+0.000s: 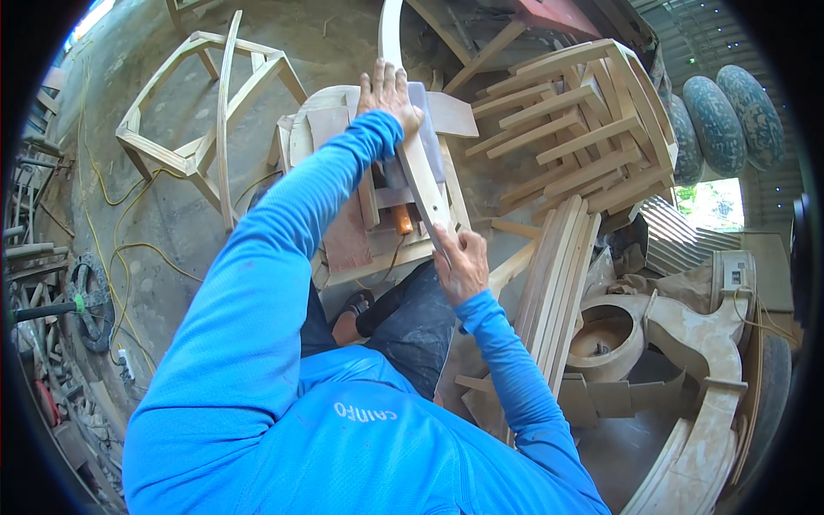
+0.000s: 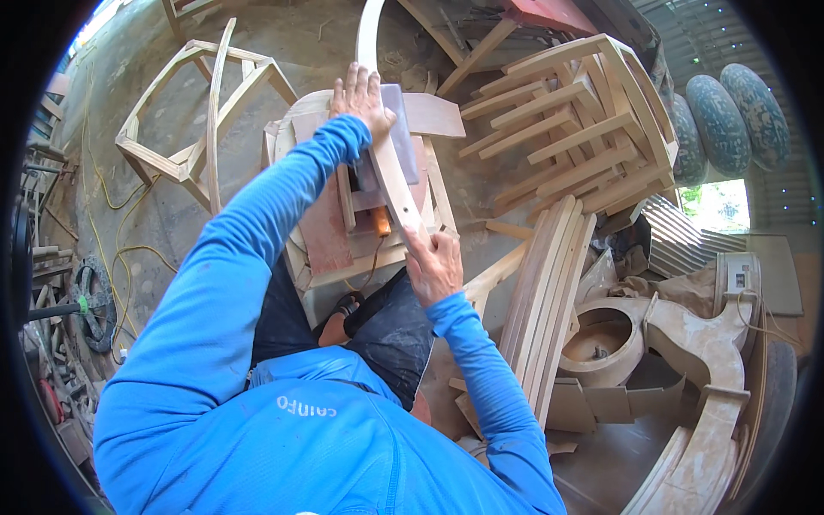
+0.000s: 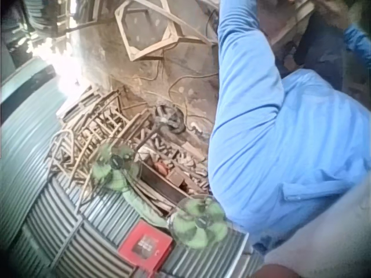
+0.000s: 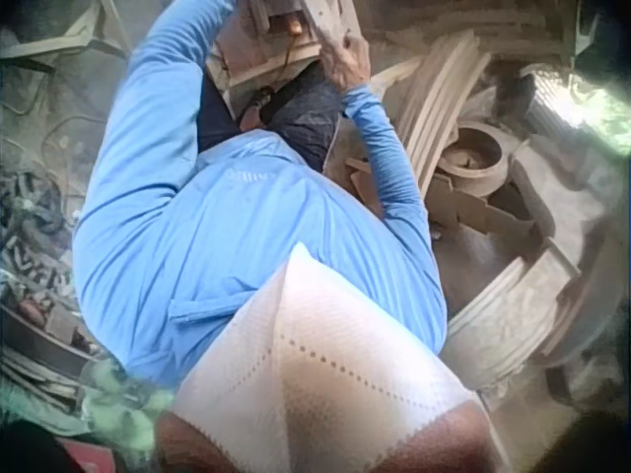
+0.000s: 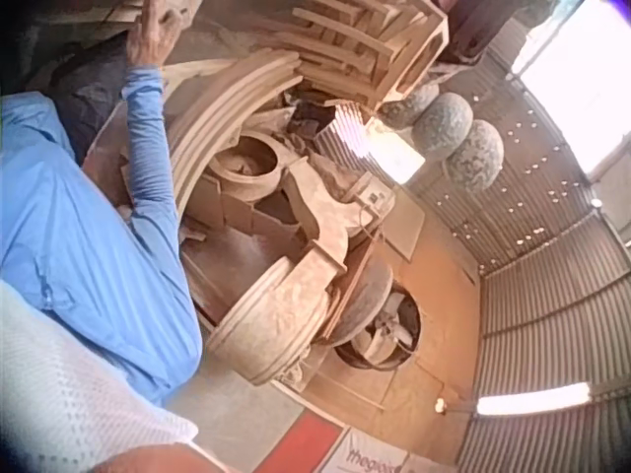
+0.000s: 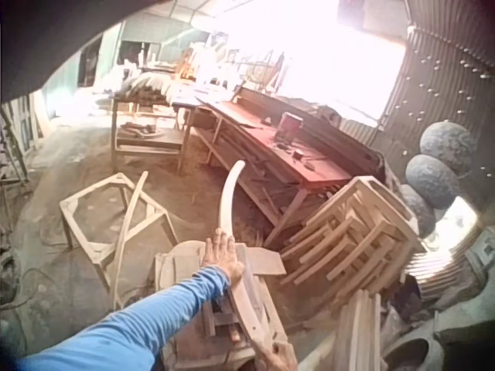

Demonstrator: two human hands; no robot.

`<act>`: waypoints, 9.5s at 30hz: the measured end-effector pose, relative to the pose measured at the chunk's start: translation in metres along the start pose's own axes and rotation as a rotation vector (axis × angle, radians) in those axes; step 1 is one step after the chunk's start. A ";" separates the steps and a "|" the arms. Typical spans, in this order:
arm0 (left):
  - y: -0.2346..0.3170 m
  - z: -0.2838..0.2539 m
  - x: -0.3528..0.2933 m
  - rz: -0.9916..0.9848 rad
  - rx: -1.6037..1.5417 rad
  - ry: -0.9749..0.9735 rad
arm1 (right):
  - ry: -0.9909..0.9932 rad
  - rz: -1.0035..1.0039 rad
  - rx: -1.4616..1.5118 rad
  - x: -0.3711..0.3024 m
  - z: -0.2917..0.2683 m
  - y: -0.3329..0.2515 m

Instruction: Sanding curved wooden furniture components using a stationary belt sander.

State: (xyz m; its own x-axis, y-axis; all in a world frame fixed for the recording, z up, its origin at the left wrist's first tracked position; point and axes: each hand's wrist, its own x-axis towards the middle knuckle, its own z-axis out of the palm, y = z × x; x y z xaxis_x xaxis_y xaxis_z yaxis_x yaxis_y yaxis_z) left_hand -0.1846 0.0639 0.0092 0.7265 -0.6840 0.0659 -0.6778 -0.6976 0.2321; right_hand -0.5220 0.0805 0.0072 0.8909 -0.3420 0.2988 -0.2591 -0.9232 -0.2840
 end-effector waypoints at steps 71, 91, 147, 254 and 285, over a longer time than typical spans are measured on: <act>0.074 -0.096 -0.267 0.228 -1.911 -0.394 | -0.225 0.420 2.452 -0.151 -0.091 -0.098; 0.036 -0.128 -0.213 0.015 -1.819 -0.041 | -0.420 0.522 2.372 -0.220 -0.083 -0.070; 0.041 0.023 -0.118 0.120 -0.200 0.117 | -0.125 0.243 0.131 -0.094 0.003 -0.029; 0.029 -0.031 -0.242 0.100 -1.154 0.244 | -0.054 0.434 1.186 -0.181 -0.071 -0.072; 0.065 -0.094 -0.253 0.142 -1.808 -0.411 | -0.262 0.281 2.717 -0.158 -0.057 -0.084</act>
State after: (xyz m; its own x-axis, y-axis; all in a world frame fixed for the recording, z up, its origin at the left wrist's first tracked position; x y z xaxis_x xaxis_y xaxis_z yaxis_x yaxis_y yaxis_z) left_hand -0.4021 0.2121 0.0988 0.4256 -0.9044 0.0296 0.4050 0.2196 0.8876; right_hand -0.6626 0.2023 0.0360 0.9806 -0.1575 0.1169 0.1735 0.9746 -0.1418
